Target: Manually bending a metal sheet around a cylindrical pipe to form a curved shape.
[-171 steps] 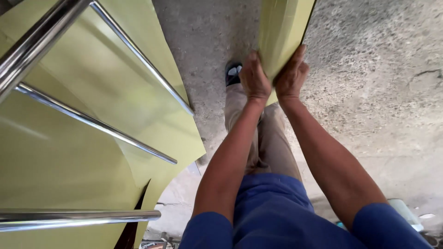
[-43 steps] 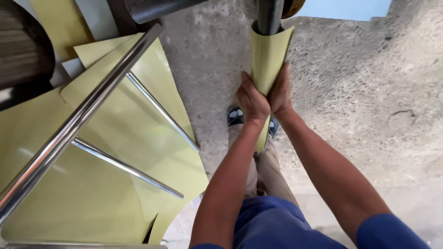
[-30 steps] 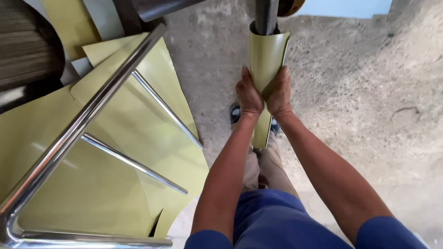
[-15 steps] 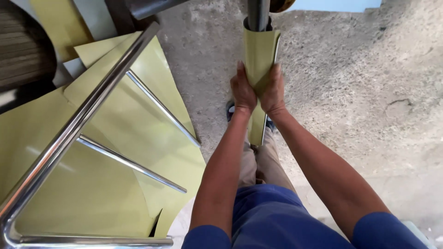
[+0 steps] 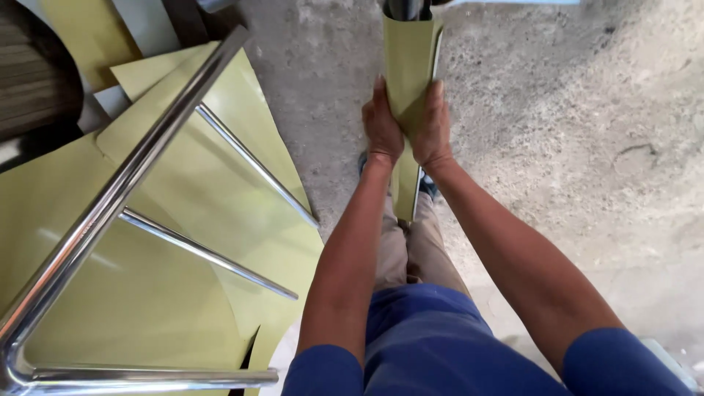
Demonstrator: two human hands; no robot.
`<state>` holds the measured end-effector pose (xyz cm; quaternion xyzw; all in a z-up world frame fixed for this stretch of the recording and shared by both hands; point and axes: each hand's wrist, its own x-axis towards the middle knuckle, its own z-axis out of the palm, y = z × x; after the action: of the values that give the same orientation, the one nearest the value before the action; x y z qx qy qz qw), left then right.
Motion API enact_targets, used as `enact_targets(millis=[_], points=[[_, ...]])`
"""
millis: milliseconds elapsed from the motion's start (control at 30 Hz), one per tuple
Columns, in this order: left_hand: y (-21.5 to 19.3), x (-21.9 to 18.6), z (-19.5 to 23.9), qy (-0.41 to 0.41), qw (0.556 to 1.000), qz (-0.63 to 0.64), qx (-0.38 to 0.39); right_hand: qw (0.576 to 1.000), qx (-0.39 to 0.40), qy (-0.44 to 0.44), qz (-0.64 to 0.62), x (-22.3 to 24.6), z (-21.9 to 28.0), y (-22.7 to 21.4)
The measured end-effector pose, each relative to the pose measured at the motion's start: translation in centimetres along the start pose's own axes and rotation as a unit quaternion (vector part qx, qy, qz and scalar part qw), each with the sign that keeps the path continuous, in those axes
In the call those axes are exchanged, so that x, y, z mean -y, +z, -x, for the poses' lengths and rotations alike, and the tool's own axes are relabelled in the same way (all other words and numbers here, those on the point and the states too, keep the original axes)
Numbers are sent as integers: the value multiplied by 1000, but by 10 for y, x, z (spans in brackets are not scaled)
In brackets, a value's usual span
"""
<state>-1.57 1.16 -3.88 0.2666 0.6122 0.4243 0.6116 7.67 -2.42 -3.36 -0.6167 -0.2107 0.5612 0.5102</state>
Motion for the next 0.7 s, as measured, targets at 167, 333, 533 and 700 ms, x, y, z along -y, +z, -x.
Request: enact_targets(millis=[167,333,533,700], points=[[0,2,0,-13,999,-35,-18,998,-34,-40,33,-5,-14,11],[3,19,-2,61,996,-57,-31,999,-14,-24,27,-13,-17,-1],[2,28,-19,108,975,-194,-19,982,36,-59,176,-3,28,-27],[3,-22,33,75,987,-120,-75,982,71,18,173,-46,55,-41]])
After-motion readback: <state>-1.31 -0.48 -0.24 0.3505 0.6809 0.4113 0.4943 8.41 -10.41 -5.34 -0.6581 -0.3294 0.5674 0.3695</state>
